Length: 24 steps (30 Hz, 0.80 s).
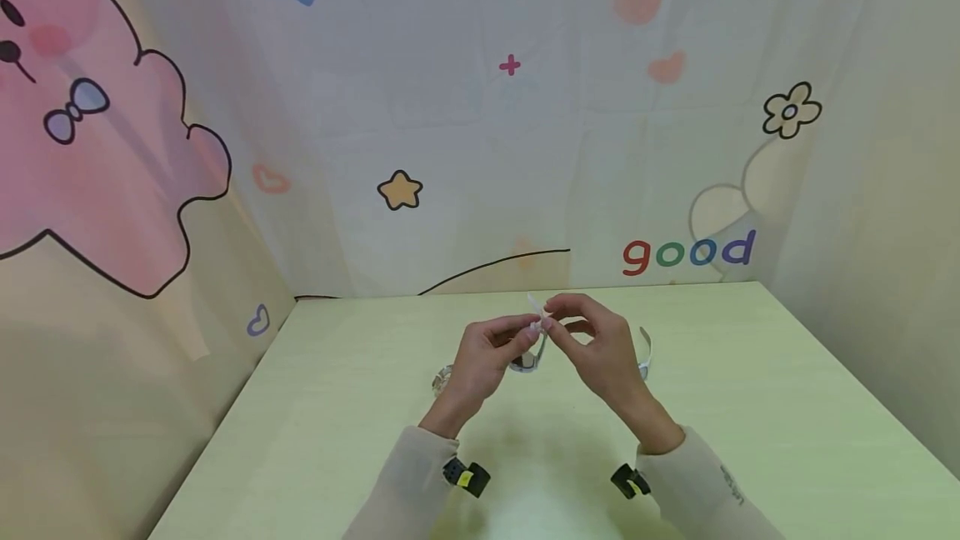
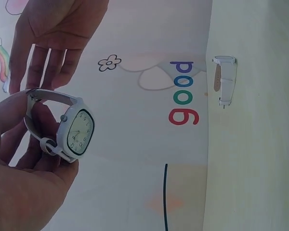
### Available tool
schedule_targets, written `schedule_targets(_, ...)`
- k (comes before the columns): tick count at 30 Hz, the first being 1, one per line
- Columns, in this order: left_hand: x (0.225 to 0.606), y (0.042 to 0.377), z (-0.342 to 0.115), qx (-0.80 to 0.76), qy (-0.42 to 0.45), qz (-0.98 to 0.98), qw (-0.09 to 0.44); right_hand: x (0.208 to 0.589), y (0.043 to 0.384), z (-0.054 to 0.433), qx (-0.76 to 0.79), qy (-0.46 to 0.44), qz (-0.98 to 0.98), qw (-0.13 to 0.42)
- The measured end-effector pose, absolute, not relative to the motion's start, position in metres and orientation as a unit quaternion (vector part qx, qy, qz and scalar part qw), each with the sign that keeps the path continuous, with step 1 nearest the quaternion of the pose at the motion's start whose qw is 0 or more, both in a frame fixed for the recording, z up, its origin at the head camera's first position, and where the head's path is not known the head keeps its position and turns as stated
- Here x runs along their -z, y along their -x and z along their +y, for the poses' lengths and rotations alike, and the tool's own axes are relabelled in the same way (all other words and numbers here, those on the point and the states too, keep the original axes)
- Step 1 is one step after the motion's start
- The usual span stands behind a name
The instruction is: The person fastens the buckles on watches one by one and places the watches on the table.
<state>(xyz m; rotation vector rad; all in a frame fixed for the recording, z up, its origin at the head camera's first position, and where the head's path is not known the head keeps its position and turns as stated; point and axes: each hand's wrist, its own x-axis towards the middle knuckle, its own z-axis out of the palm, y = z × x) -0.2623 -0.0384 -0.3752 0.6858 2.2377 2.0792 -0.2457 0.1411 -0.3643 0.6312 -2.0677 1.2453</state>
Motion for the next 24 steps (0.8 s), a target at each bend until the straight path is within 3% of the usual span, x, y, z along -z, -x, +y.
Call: schedule_targets(24,0.3802,0.2632,-0.0383,-0.656,-0.209,0.725,-0.003,0.363,0.2437,0.1417,-0.482,-0.234,-0.778,0.328)
